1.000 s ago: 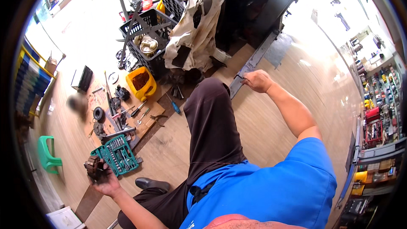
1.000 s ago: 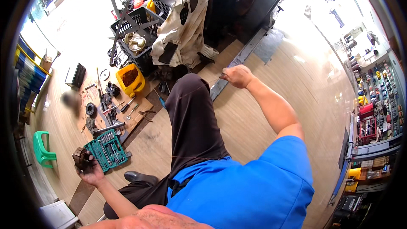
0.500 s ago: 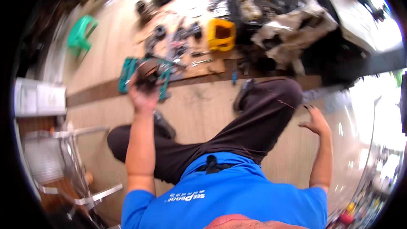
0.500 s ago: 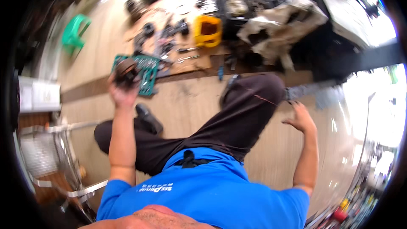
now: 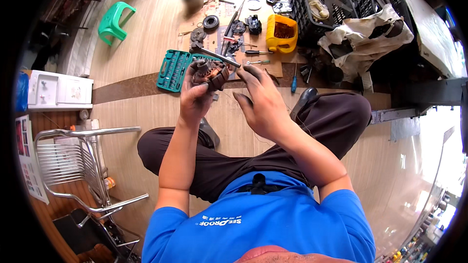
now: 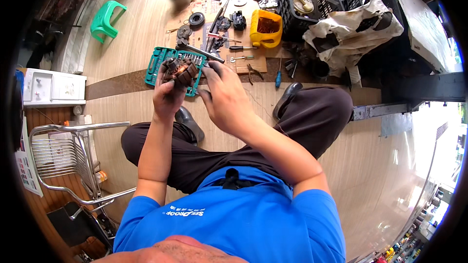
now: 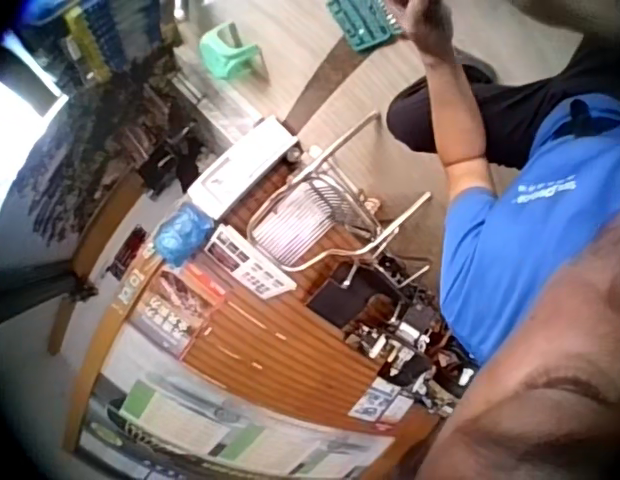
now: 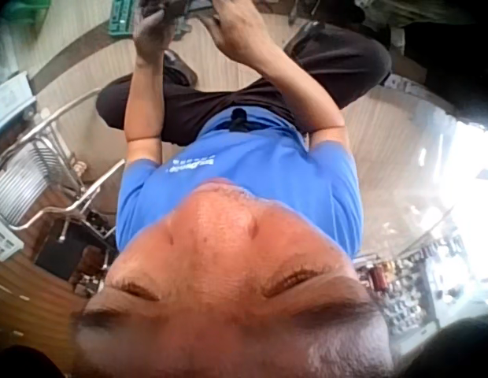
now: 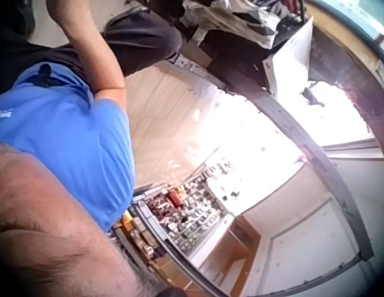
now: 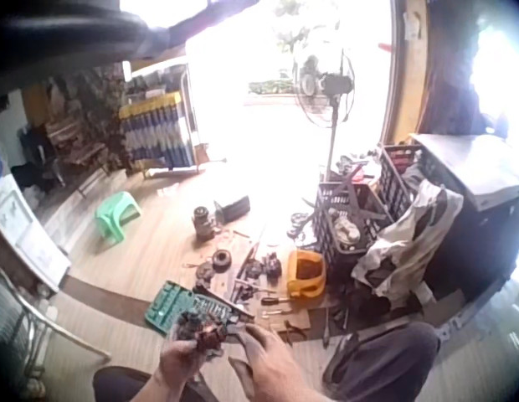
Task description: The person manipulates the internal copper wiring and rotor of a disassembled alternator by hand, using a small tool to adjust or probe components while sitting on the floor surrounded by tools and a plastic crate.
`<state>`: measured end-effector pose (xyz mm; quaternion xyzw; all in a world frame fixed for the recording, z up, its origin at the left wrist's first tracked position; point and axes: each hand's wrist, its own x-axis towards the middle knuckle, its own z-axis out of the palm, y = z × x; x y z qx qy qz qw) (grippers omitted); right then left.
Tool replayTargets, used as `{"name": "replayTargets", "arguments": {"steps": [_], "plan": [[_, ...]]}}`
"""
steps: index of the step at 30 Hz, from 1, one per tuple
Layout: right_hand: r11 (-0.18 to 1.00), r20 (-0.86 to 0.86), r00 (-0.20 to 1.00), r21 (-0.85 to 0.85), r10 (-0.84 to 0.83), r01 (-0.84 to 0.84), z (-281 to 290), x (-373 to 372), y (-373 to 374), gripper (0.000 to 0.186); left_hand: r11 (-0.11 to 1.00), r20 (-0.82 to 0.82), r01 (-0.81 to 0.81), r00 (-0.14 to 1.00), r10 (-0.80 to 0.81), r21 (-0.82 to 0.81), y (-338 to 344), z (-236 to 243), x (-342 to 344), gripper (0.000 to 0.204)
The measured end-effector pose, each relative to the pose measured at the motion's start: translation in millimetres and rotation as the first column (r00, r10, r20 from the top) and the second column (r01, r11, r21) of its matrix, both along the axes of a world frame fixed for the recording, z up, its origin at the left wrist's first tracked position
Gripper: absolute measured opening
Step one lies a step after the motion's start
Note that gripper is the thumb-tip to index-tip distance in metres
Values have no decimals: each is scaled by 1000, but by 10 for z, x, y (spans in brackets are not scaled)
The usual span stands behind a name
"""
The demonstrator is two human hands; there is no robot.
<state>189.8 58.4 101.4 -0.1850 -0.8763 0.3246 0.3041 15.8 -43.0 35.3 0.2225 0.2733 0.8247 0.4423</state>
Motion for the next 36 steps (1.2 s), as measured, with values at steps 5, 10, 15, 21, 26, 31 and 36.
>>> {"name": "replayTargets", "arguments": {"steps": [5,10,15,21,26,31,36], "plan": [[975,146,988,-220,51,-18,-185,-115,11,27,994,-63,-48,997,42,-99,-78,72,64,71],[992,153,986,-120,62,-44,-151,-17,-3,16,987,-132,-14,991,-8,-159,-95,38,74,75],[999,67,998,-37,4,-2,-90,61,112,15,986,-197,28,978,-61,-167,-59,68,92,79],[998,52,999,-64,-8,11,-13,130,192,14,980,-215,87,968,-126,-181,-35,102,98,78],[995,29,1000,-100,11,-8,-23,156,258,14,975,-152,147,973,-172,-167,-27,58,92,79],[985,21,1000,-172,-9,13,23,128,358,13,968,-97,211,970,-225,-134,-22,26,89,84],[975,62,998,-220,-12,26,40,120,377,14,972,-88,187,976,-201,-144,-21,-36,47,86]]}}
